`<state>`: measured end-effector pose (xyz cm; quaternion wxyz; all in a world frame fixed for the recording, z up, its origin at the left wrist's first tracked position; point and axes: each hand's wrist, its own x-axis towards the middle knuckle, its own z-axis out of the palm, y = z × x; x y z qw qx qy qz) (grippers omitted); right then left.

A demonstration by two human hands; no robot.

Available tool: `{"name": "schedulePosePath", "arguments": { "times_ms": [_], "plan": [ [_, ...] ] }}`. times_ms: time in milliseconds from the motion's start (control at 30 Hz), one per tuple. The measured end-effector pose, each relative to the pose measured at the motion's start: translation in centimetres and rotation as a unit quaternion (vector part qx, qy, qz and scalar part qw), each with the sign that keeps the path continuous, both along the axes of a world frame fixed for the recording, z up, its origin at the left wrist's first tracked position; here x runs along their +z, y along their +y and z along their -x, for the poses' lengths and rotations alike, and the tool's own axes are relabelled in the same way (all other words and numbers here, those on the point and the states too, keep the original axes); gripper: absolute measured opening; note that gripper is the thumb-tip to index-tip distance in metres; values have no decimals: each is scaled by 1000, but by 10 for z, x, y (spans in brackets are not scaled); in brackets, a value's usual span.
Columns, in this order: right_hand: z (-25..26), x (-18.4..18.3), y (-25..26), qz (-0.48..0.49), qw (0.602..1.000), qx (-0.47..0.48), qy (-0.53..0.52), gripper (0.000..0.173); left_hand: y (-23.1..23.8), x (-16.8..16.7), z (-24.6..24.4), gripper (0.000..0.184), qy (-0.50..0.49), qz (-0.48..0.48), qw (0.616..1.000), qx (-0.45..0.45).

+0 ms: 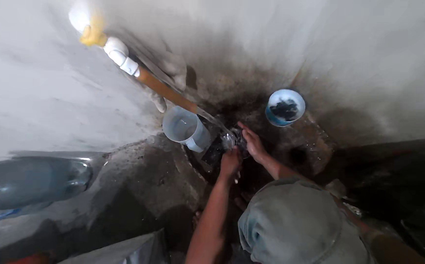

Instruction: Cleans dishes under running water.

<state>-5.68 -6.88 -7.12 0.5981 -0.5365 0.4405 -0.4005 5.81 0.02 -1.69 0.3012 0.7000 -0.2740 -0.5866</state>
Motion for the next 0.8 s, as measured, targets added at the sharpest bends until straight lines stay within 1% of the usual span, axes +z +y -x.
{"name": "schedulePosePath", "arguments": {
  "times_ms": [33, 67, 100, 133, 167, 200, 233, 267, 333, 367, 433, 500, 533, 567, 600, 633, 667, 700, 733, 767, 800],
  "plan": [
    [3, -8, 1, 5, 1000, -23, 21, 49, -8, 6, 0, 43, -8, 21, 1000, -4],
    [8, -17, 4, 1, 997, -26, 77, 47, -14, 13, -2, 41, -18, 44, 999, -10],
    [13, -27, 7, -13, 988, 0, 155, 47, -20, 19, -3, 41, -30, 61, 998, -9],
    [17, -40, 10, -28, 976, 46, 213, 57, -22, 21, -4, 41, -49, 73, 996, -1],
    [19, -52, 13, -33, 963, 102, 248, 71, -23, 18, -7, 41, -75, 77, 994, 8],
    [20, -63, 16, -24, 954, 142, 264, 88, -23, 11, -12, 44, -96, 73, 993, 11],
    [21, -70, 16, -3, 948, 158, 275, 99, -21, 1, -18, 47, -115, 60, 991, 23],
    [22, -74, 15, 13, 943, 159, 292, 102, -15, -11, -21, 47, -138, 39, 989, 41],
    [21, -77, 7, 10, 929, 165, 331, 99, 4, -29, -24, 51, -163, 13, 981, 103],
    [21, -77, 1, 8, 926, 174, 336, 96, 16, -32, -26, 53, -160, 7, 978, 134],
    [22, -76, -9, 5, 925, 194, 328, 94, 35, -19, -31, 51, -136, 16, 973, 188],
    [22, -76, -16, -9, 930, 187, 317, 96, 46, 12, -45, 49, -117, 65, 967, 219],
    [21, -73, -18, -23, 935, 172, 310, 99, 47, 31, -58, 48, -128, 92, 964, 214],
    [20, -68, -18, -42, 943, 155, 291, 103, 47, 53, -74, 47, -159, 114, 960, 198],
    [18, -65, -15, -65, 956, 136, 250, 105, 46, 78, -91, 45, -200, 135, 955, 175],
    [15, -65, -10, -92, 973, 108, 182, 100, 42, 106, -108, 44, -244, 156, 944, 157],
    [10, -66, -3, -126, 985, 75, 93, 87, 37, 135, -123, 43, -283, 183, 931, 143],
    [3, -65, 5, -184, 982, 38, -4, 71, 32, 165, -135, 42, -318, 213, 914, 133],
    [-7, -59, 12, -257, 962, -9, -95, 56, 24, 195, -144, 39, -346, 253, 894, 128],
    [-18, -51, 15, -332, 926, -60, -167, 50, 14, 225, -150, 35, -370, 296, 873, 117],
    [-25, -45, 16, -383, 890, -94, -228, 53, 2, 253, -155, 34, -397, 328, 851, 107]
  ]
}}
